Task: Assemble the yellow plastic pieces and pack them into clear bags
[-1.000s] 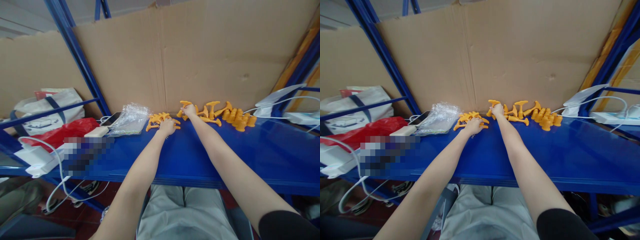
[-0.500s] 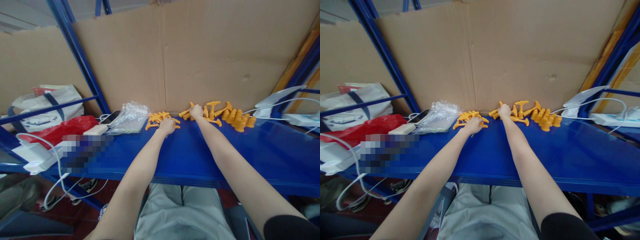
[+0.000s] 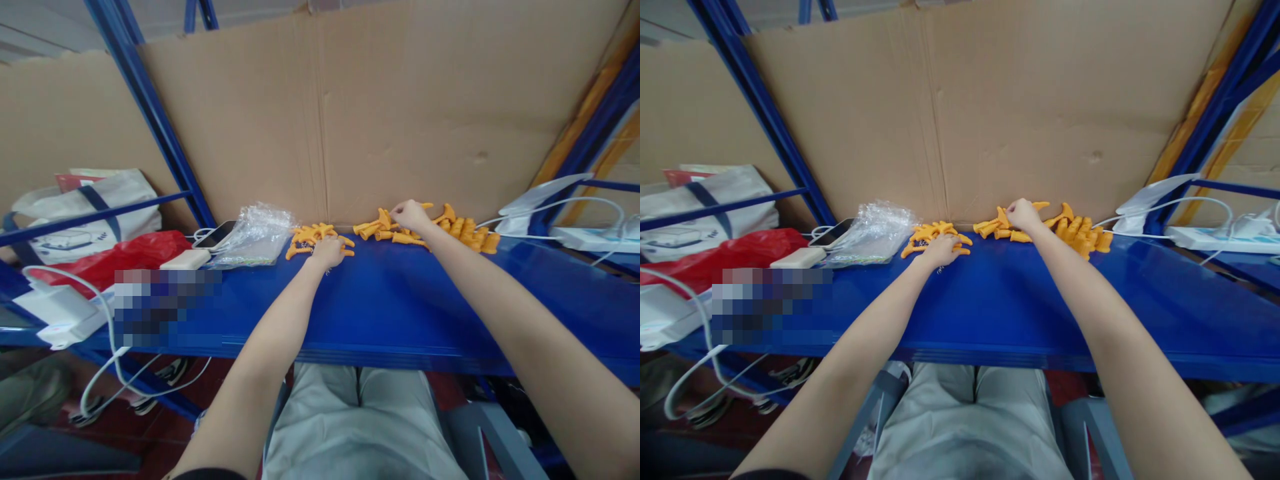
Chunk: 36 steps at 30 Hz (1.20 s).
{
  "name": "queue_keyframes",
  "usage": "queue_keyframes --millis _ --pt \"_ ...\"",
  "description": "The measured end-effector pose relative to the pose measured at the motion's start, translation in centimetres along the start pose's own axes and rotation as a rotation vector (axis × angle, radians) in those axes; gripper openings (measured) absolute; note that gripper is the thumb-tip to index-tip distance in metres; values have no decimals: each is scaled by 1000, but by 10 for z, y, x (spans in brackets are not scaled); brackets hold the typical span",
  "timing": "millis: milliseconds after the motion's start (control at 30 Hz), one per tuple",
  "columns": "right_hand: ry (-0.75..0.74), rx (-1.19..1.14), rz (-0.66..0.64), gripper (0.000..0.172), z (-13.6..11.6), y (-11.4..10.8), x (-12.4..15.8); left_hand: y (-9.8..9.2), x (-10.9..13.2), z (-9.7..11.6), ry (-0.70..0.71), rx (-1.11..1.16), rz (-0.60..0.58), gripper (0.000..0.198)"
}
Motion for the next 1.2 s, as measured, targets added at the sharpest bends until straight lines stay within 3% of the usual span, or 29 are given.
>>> queue_keyframes --millis 233,400,500,733,900,1200 --pt "46 21 92 28 54 -46 28 -11 4 12 -85 -63 -65 31" --pt "178 104 205 29 111 -57 46 -12 4 11 -108 -88 -55 30" --pt "242 157 237 29 131 -62 48 -13 4 9 -104 -106 -40 30" --pt "231 304 212 36 135 -59 47 -17 9 11 -187 -140 -154 28" --pt "177 403 130 40 133 -42 51 -24 11 15 -196 -104 -170 35" --pt "193 442 97 44 143 -28 52 -24 9 7 -242 -156 -203 27"
Point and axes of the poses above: each hand's wrist, its own x-axis away from the middle knuckle, its own y-axis out of the palm, z = x × y, the point moved 8 cm from there along -x, towards the middle knuckle, and after that the axes turned 8 degrees about y, right-handed, at the moved point
